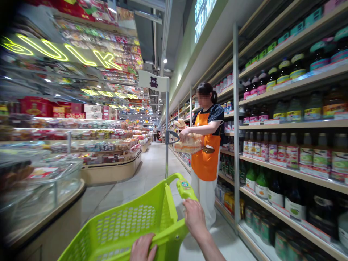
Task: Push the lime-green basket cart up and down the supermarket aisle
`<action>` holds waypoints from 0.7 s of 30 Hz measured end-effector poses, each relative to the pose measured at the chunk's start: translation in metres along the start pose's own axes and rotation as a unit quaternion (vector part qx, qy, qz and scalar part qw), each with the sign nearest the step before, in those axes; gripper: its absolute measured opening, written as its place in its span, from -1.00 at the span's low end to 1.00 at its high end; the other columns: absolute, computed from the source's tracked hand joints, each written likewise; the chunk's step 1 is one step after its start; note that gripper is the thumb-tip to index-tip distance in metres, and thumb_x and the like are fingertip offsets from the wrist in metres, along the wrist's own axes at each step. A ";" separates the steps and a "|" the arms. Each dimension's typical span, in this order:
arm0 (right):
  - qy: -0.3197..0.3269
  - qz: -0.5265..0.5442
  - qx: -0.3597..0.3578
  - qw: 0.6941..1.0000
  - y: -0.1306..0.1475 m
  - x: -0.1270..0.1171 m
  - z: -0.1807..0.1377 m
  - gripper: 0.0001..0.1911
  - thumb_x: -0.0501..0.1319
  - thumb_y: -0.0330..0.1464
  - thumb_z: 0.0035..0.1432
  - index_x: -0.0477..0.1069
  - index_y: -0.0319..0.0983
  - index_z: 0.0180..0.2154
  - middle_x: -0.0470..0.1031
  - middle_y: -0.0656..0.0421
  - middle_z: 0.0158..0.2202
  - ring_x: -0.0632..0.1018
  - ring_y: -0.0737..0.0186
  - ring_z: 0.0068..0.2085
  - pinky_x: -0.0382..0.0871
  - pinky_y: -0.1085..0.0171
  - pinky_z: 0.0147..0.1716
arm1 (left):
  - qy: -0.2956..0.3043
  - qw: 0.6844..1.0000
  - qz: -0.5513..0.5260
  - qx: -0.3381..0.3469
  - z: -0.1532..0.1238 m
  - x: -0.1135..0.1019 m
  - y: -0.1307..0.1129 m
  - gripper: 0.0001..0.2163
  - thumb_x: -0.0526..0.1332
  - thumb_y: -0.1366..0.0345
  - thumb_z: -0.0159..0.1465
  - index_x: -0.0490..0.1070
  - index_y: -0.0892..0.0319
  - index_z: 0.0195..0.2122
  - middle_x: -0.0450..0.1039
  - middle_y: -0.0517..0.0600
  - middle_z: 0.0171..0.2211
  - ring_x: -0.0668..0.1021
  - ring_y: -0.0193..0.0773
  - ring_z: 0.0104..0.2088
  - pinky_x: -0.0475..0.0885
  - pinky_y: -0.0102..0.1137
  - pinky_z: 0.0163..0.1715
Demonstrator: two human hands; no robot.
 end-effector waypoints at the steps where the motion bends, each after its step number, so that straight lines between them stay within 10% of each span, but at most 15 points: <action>1: -0.003 -0.002 -0.001 1.000 0.000 0.000 0.000 -0.54 -0.02 -0.60 -0.07 0.47 -0.19 -0.19 0.46 0.16 -0.13 0.44 0.20 -0.09 0.27 0.19 -0.01 | 0.008 1.000 -0.004 0.005 0.000 -0.001 0.001 -0.71 0.00 0.23 0.19 0.39 0.12 -0.12 0.47 0.05 -0.17 0.46 -0.17 -0.13 0.29 -0.21 -0.08; 11: -0.018 -0.013 -0.016 1.000 -0.008 0.011 0.002 -0.54 -0.02 -0.58 -0.03 0.43 -0.18 -0.13 0.44 0.14 -0.09 0.43 0.21 -0.06 0.27 0.19 0.00 | -0.018 1.000 0.009 -0.014 -0.001 -0.006 -0.008 -0.73 -0.02 0.25 0.19 0.39 0.13 -0.16 0.45 0.04 -0.19 0.44 -0.18 -0.13 0.26 -0.24 -0.05; 21: -0.049 -0.010 -0.054 0.997 -0.025 0.011 0.013 -0.52 -0.04 -0.62 -0.05 0.41 -0.20 -0.12 0.39 0.12 -0.04 0.40 0.23 -0.04 0.28 0.19 -0.01 | 0.119 0.992 0.023 -0.030 0.016 -0.022 -0.032 -0.62 -0.08 0.26 0.20 0.27 0.20 0.01 0.35 0.08 0.00 0.35 -0.20 0.02 0.15 -0.21 0.07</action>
Point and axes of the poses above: each hand's wrist, its own z-axis towards the middle knuckle, its own x-axis out of the palm, y = z × x, the point moved 1 cm from there along z, towards the middle knuckle
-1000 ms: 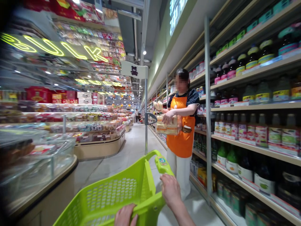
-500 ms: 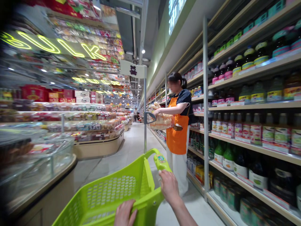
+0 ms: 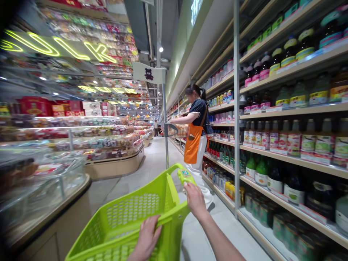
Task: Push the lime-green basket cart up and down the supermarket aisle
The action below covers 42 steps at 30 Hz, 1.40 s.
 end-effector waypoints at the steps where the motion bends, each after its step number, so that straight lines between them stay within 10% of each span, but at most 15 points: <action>1: -0.002 0.000 -0.003 1.000 -0.003 0.001 0.001 -0.49 -0.04 -0.63 -0.07 0.41 -0.20 -0.11 0.39 0.12 -0.04 0.40 0.23 -0.03 0.28 0.20 0.00 | 0.013 1.000 0.011 0.010 0.000 0.000 0.005 -0.58 -0.06 0.28 0.18 0.21 0.20 0.07 0.29 0.08 0.06 0.30 -0.21 0.07 0.11 -0.20 0.11; 7: -0.013 0.022 -0.016 1.000 -0.014 0.006 0.001 -0.43 -0.06 -0.64 -0.08 0.36 -0.21 -0.04 0.36 0.12 0.00 0.37 0.23 0.01 0.26 0.19 0.02 | 0.031 0.987 0.134 -0.078 -0.023 -0.011 0.054 -0.52 -0.09 0.32 0.17 0.11 0.18 0.15 0.04 0.04 0.21 0.08 -0.16 0.21 -0.12 -0.04 0.18; 13: -0.039 0.041 -0.034 0.998 -0.020 0.011 -0.001 -0.42 -0.08 -0.63 -0.06 0.33 -0.20 -0.01 0.34 0.14 0.01 0.34 0.25 0.03 0.24 0.20 0.04 | 0.074 0.976 0.164 -0.119 -0.032 -0.022 0.046 -0.43 -0.05 0.38 0.10 0.00 0.15 0.19 -0.04 0.01 0.23 -0.01 -0.18 0.24 -0.13 -0.06 0.18; 27: 0.089 -0.076 0.000 0.993 -0.017 -0.004 0.018 -0.68 -0.03 -0.48 0.12 0.37 -0.32 -0.12 0.40 0.04 -0.10 0.38 0.18 -0.09 0.24 0.20 -0.08 | 0.082 0.984 0.152 -0.036 -0.057 -0.041 0.071 -0.43 -0.02 0.27 0.16 -0.10 0.21 0.22 -0.07 0.08 0.24 -0.01 -0.12 0.23 -0.11 -0.06 0.16; 35: 0.130 -0.097 0.009 0.987 -0.020 -0.006 0.026 -0.52 -0.27 -0.47 0.20 0.20 -0.71 -0.07 0.17 -0.21 0.07 0.23 0.25 0.09 0.07 0.20 0.02 | 0.130 0.980 0.146 -0.021 -0.051 -0.041 0.074 -0.34 -0.01 0.21 0.15 -0.28 0.24 0.24 -0.32 0.06 0.28 -0.21 -0.11 0.26 -0.32 -0.08 0.18; 42: 0.146 -0.083 -0.033 0.985 -0.005 -0.019 0.013 -0.59 -0.19 -0.54 0.18 0.21 -0.58 0.00 0.17 -0.07 0.12 0.14 0.27 0.16 0.00 0.19 0.09 | 0.134 0.981 0.136 -0.021 -0.048 -0.038 0.073 -0.31 -0.01 0.22 0.13 -0.32 0.27 0.23 -0.34 0.10 0.28 -0.25 -0.08 0.25 -0.44 -0.03 0.15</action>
Point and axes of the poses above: each hand's wrist, its own z-axis towards the middle knuckle, its own x-axis out of the palm, y = z × x, the point moved 1 cm from there along z, towards the middle knuckle
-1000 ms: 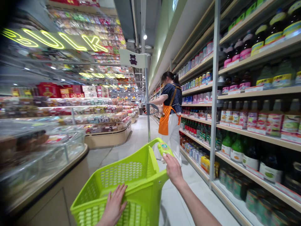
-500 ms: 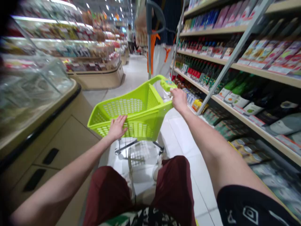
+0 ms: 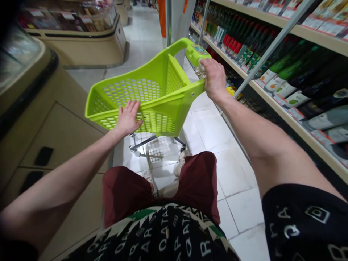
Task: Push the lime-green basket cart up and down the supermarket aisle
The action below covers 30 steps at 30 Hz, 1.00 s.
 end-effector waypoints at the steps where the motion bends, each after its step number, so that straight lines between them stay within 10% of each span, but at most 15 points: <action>1: 0.008 0.005 -0.018 1.000 0.005 -0.001 -0.005 -0.58 -0.18 -0.55 0.17 0.20 -0.56 0.02 0.17 -0.04 0.12 0.12 0.27 0.17 -0.01 0.18 0.11 | -0.001 1.000 0.001 0.000 0.000 0.000 0.000 -0.30 0.00 0.23 0.13 -0.33 0.27 0.23 -0.34 0.11 0.28 -0.25 -0.07 0.25 -0.45 -0.03 0.15; 14: 0.082 0.040 -0.169 0.981 0.066 0.027 -0.022 -0.57 -0.13 -0.49 0.22 0.13 -0.27 0.12 0.12 0.10 0.17 0.06 0.18 0.21 0.01 0.02 0.11 | -0.007 1.000 0.005 -0.011 0.003 0.003 -0.004 -0.28 0.04 0.24 0.12 -0.34 0.24 0.24 -0.41 0.07 0.28 -0.28 -0.08 0.25 -0.37 -0.01 0.16; 23: -0.070 -0.076 -0.023 0.994 0.005 0.025 -0.020 -0.45 -0.11 -0.61 0.07 0.21 -0.21 0.09 0.20 0.03 0.12 0.14 0.04 0.18 0.10 -0.05 0.06 | -0.023 0.999 0.005 -0.029 -0.001 0.008 -0.006 -0.28 0.05 0.35 0.03 -0.20 0.16 0.24 -0.28 -0.01 0.28 -0.17 -0.18 0.26 -0.23 -0.11 0.20; 30: -0.074 0.023 -0.055 0.995 0.065 0.086 -0.028 -0.36 -0.14 -0.67 -0.01 0.20 -0.18 0.10 0.18 0.09 0.14 0.18 0.21 0.18 0.11 0.07 0.10 | -0.007 0.998 0.004 -0.069 0.016 0.011 -0.012 -0.21 -0.01 0.52 -0.09 -0.18 0.14 0.24 -0.27 -0.06 0.27 -0.16 -0.24 0.26 -0.21 -0.13 0.21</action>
Point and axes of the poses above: each hand's wrist, its own z-axis towards the middle knuckle, its own x-axis out of the palm, y = z × x, the point moved 1 cm from there along z, towards the middle knuckle
